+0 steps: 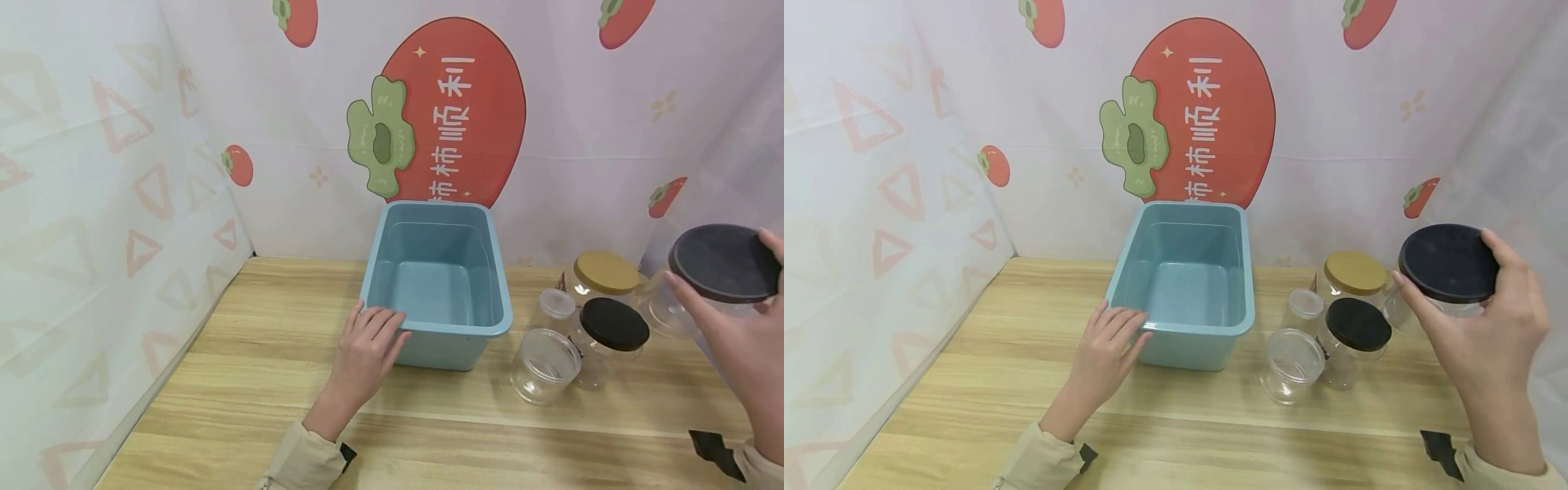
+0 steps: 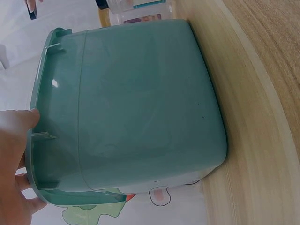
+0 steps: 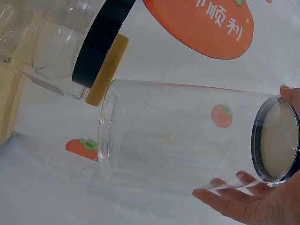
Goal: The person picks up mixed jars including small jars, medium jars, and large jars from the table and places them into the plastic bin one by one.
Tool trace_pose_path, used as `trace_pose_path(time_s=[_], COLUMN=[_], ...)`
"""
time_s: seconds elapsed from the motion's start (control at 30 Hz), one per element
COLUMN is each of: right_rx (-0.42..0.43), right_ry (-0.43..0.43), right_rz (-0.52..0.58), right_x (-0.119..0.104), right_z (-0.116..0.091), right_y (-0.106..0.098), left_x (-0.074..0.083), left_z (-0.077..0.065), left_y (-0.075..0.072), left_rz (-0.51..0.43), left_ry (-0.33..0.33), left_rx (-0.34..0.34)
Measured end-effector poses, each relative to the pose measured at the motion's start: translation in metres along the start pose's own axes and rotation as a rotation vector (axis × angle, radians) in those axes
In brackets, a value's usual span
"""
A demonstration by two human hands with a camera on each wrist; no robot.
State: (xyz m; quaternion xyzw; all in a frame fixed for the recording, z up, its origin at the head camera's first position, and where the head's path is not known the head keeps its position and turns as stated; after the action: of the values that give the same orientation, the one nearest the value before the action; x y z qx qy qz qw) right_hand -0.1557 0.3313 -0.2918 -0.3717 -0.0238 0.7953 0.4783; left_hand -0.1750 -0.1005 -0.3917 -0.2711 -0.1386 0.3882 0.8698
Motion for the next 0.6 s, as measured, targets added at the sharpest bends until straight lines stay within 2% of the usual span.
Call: trace_pose_path(time_s=[0.33, 0.6], right_rx=[-0.061, -0.082], right_ry=[0.028, 0.014], right_rz=[-0.005, -0.009], right_x=[-0.01, -0.015], right_z=[0.006, 0.011], right_y=[0.005, 0.01], left_x=[0.0, 0.0], left_z=[-0.001, -0.001], left_y=[0.001, 0.002], left_rz=[-0.006, -0.009], left_ry=[0.002, 0.001], left_rx=[0.009, 0.008])
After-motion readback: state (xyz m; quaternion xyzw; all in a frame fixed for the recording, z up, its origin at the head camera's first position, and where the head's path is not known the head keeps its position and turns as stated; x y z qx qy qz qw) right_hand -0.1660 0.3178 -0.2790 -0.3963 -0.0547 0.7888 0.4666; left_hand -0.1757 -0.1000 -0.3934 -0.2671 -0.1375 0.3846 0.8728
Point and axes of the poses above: each hand's wrist, its own z-axis towards the middle knuckle, its own y-axis out of the palm, x = y × z, the point moved 3 cm from there along z, towards the middle knuckle, and after that the axes turned 2 degrees about -z, right-handed, at the moved point
